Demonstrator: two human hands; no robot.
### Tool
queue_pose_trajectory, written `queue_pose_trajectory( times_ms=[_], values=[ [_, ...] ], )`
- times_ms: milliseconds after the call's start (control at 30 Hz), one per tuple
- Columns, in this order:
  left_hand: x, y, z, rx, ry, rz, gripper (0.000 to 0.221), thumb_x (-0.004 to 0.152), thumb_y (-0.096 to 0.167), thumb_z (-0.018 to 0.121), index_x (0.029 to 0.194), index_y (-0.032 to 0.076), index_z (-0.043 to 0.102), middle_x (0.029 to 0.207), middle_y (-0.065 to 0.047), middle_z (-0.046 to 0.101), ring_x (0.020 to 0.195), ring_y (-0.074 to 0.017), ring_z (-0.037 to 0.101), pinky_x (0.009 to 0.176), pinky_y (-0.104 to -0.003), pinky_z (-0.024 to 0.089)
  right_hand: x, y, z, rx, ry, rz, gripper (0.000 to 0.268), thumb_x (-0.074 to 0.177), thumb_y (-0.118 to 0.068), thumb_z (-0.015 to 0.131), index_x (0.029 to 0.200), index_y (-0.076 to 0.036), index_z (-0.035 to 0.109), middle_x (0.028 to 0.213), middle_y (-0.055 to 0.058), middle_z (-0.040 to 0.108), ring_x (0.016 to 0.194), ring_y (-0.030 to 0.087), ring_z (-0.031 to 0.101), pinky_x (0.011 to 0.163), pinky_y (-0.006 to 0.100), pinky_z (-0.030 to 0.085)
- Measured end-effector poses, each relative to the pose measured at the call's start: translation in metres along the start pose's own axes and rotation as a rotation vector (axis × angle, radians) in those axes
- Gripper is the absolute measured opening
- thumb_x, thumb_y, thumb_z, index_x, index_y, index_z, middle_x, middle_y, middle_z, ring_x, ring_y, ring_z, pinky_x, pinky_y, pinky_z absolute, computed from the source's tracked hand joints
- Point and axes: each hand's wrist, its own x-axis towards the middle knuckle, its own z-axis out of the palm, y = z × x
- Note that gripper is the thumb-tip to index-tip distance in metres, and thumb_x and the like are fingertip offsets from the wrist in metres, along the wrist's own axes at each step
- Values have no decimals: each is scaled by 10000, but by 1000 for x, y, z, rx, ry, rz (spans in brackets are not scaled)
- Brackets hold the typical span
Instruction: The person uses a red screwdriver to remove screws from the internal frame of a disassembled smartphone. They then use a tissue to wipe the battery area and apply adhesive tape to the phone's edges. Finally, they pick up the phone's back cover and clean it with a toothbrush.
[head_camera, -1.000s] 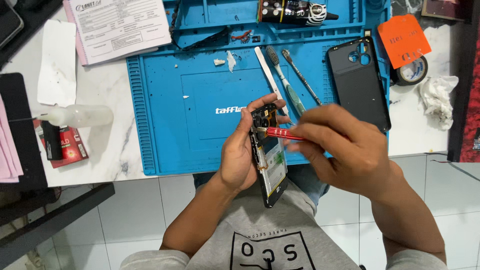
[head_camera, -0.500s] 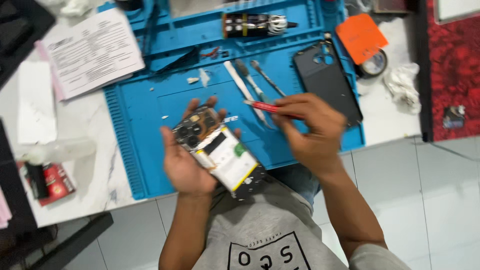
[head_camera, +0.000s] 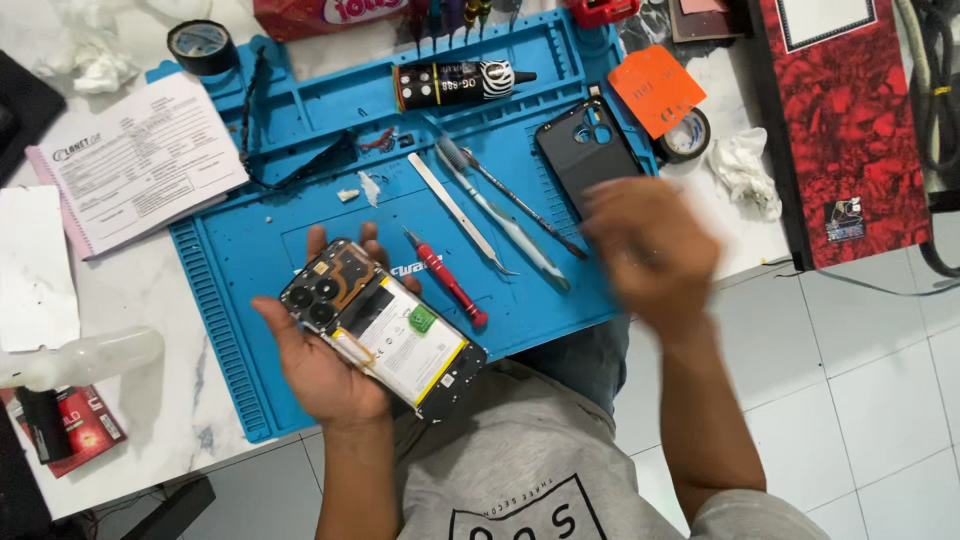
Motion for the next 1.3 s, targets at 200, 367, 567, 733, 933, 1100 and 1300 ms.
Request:
queue_pose_trajectory(
  times_ms=[200, 367, 567, 733, 933, 1100, 1300],
  values=[
    [7, -38, 10, -33, -90, -202, 703, 978, 536, 535, 1514, 92, 431, 1490, -247, 476, 1263, -379, 558, 1064, -566, 444, -52, 89, -69, -702, 129, 260, 182, 887, 28, 880, 1017, -18, 761, 1004, 115, 732, 953, 329, 582, 843, 429, 443],
    [10, -78, 21, 14, -152, -448, 732, 985, 609, 454, 1487, 76, 442, 1589, -100, 400, 1326, -331, 512, 1044, -653, 410, -64, 104, -68, -724, 148, 325, 213, 856, -38, 835, 1054, -28, 757, 1040, 110, 717, 968, 336, 537, 865, 440, 442],
    [11, -103, 17, 24, -172, -584, 772, 1002, 640, 372, 1511, 61, 409, 1589, -117, 383, 1357, -342, 479, 1061, -668, 393, -64, 110, -60, -659, 146, 354, 192, 867, -10, 829, 1052, -22, 779, 953, 88, 685, 882, 288, 491, 666, 389, 462],
    [13, -115, 15, 59, -142, -651, 804, 990, 669, 340, 1516, 64, 401, 1585, -137, 391, 1349, -328, 489, 1055, -648, 409, -62, 109, -57, -653, 145, 377, 127, 836, 61, 782, 890, -22, 703, 878, 76, 612, 858, 282, 498, 689, 389, 448],
    [15, -118, 17, 67, -137, -645, 695, 1035, 520, 330, 1504, 11, 394, 1577, -253, 361, 1386, -338, 446, 1060, -645, 400, -50, 90, -60, -376, 302, 343, 106, 806, 120, 635, 828, 16, 626, 878, 138, 660, 903, 302, 595, 803, 412, 452],
    [15, -118, 12, 112, -135, -666, 728, 1033, 559, 346, 1488, -3, 423, 1563, -234, 400, 1349, -313, 484, 1029, -594, 469, -54, 50, -53, 67, 506, 600, 85, 1016, 41, 569, 1003, -19, 510, 1011, 142, 556, 786, 170, 546, 684, 275, 473],
    [2, -112, 14, 97, -226, -673, 730, 1059, 574, 305, 1590, 75, 342, 1523, -200, 474, 1289, -374, 538, 1049, -559, 447, -27, -33, -23, 166, 310, 200, 190, 914, 59, 663, 1050, 113, 542, 915, 246, 635, 831, 397, 663, 778, 459, 545]
  ],
)
